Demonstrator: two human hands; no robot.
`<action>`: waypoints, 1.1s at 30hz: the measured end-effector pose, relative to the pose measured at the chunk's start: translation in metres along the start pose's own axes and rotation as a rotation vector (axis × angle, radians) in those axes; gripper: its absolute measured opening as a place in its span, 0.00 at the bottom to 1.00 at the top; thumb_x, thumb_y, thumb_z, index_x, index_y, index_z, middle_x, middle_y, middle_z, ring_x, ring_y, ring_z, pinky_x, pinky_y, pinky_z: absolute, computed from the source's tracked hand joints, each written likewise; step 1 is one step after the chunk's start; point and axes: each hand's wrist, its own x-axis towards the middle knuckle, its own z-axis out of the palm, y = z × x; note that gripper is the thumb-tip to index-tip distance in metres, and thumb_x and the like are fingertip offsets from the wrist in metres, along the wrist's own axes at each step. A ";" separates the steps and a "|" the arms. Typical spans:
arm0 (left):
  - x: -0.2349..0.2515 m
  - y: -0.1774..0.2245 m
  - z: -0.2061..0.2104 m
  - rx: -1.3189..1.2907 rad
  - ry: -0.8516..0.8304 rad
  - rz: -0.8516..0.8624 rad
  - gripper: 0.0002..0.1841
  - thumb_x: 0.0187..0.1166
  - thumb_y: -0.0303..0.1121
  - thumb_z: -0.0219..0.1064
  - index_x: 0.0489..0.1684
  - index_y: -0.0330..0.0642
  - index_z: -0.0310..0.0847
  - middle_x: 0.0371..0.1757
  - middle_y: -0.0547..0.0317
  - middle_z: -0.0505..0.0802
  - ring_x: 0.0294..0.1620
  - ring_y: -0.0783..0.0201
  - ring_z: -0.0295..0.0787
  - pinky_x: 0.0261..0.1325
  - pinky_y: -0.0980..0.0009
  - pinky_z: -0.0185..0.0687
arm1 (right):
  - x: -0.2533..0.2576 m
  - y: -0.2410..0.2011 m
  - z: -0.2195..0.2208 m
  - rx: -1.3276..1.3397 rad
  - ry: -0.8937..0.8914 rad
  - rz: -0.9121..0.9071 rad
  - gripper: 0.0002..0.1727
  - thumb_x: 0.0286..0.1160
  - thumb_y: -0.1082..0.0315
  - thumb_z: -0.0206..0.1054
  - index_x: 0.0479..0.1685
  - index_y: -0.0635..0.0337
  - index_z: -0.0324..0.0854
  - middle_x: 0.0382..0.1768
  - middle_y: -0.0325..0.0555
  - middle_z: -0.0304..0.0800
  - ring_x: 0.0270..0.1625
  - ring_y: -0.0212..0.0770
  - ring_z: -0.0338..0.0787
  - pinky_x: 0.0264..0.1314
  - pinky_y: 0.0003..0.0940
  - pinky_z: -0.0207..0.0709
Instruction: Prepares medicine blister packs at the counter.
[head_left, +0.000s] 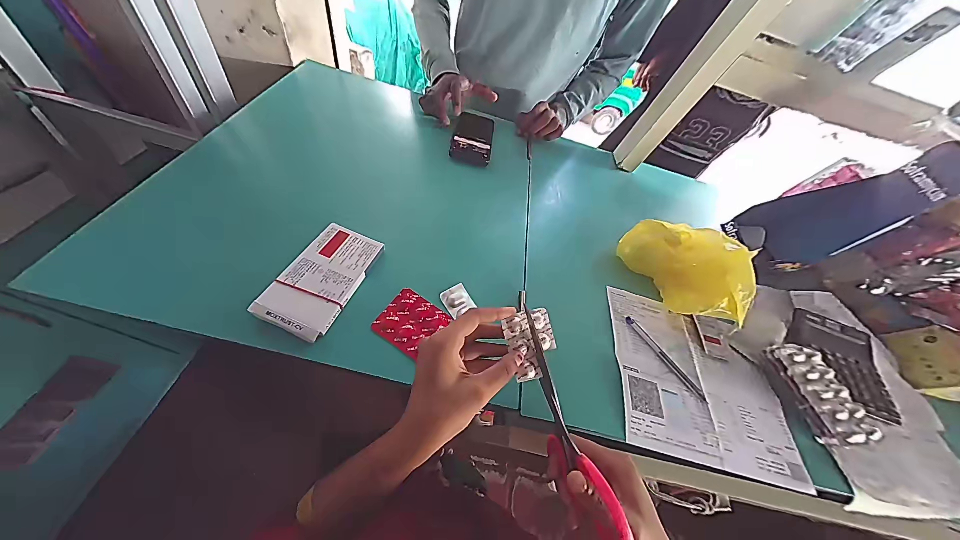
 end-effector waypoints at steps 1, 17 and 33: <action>0.000 -0.001 0.001 0.007 0.003 0.007 0.22 0.68 0.21 0.74 0.64 0.30 0.82 0.53 0.53 0.95 0.48 0.69 0.97 0.52 0.76 0.94 | 0.000 0.000 0.001 0.012 0.002 -0.007 0.25 0.73 0.35 0.67 0.37 0.49 0.85 0.21 0.18 0.82 0.20 0.15 0.79 0.20 0.14 0.75; 0.002 -0.003 0.008 0.009 -0.028 0.049 0.22 0.66 0.20 0.73 0.62 0.27 0.82 0.51 0.52 0.96 0.48 0.68 0.97 0.50 0.75 0.95 | -0.011 -0.004 0.001 0.021 0.106 0.034 0.13 0.71 0.50 0.72 0.32 0.47 0.84 0.17 0.16 0.80 0.18 0.13 0.77 0.19 0.12 0.71; 0.003 -0.010 0.033 -0.738 -0.295 -0.254 0.22 0.93 0.32 0.40 0.79 0.29 0.64 0.71 0.44 0.88 0.71 0.53 0.88 0.76 0.60 0.81 | -0.022 0.006 0.000 -0.027 0.120 0.035 0.22 0.68 0.41 0.74 0.27 0.52 0.83 0.16 0.21 0.77 0.19 0.16 0.75 0.22 0.17 0.69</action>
